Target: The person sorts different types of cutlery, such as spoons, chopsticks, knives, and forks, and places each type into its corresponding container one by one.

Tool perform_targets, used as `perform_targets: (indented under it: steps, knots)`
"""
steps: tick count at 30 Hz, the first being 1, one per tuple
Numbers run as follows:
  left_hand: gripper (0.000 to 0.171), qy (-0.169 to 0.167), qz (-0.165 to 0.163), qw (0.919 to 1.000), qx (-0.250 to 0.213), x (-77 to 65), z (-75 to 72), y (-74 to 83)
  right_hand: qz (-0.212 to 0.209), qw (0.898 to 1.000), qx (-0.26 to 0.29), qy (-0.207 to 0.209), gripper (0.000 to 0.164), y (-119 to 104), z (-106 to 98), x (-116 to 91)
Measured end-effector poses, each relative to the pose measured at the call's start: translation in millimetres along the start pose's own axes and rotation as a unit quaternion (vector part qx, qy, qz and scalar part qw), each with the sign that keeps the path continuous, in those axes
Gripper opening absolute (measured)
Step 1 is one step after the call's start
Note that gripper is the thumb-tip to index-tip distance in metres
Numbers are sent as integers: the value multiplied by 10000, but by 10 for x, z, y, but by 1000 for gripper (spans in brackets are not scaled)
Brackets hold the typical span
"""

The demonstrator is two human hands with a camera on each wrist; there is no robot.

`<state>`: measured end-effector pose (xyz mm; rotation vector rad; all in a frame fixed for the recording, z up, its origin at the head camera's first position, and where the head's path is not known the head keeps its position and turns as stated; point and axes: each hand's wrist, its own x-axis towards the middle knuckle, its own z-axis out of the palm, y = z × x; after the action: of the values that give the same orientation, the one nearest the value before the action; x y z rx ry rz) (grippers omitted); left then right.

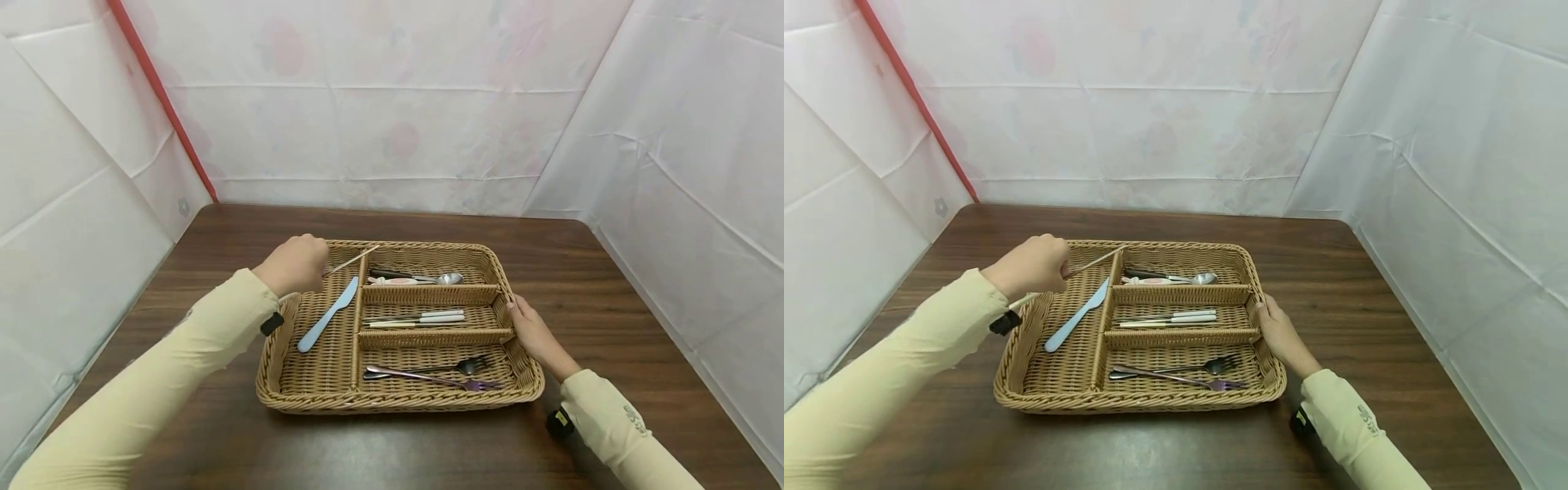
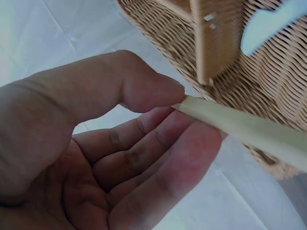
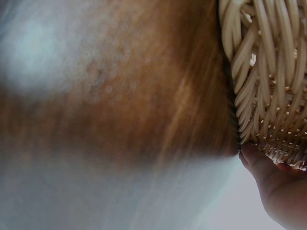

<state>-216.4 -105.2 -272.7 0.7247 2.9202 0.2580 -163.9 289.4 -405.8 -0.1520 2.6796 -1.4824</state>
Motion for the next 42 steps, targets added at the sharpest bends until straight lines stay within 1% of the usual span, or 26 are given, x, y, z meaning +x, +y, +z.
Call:
perform_targets:
  steps: [6,10,13,15,18,20,23,26,30,34,38,42]
  knots:
    - [39,1,542,9985,48,175,50,286,38,10000,26,3,53,7,3,7]
    - [41,51,955,9952,186,277,112,491,52,10000,18,-2,54,-3,8,3]
    - [41,28,1146,9932,205,357,173,631,56,10000,34,-4,54,-4,14,4]
    - [42,-109,1179,9930,48,413,215,713,51,10000,60,4,54,2,18,7]
    - [41,-451,1204,9916,-121,501,290,823,32,9999,110,0,54,8,33,12]
    - [40,-718,1257,9894,-101,556,356,883,39,9999,108,2,53,10,50,9]
    - [34,-1030,1333,9857,12,626,458,960,75,9999,118,-12,53,21,73,1]
    - [31,-1243,1380,9825,140,682,554,1013,66,9998,183,-23,53,35,87,6]
    - [32,-1463,1396,9785,401,741,663,1049,-38,9997,225,-7,53,52,96,18]
    - [35,-1549,1416,9760,583,777,736,1054,-56,9998,194,51,52,58,85,22]
    - [36,-1597,1409,9753,588,790,794,1041,-13,9998,179,27,53,61,80,17]
    - [32,-1602,1396,9749,668,797,845,1031,6,9999,164,-33,54,63,89,10]
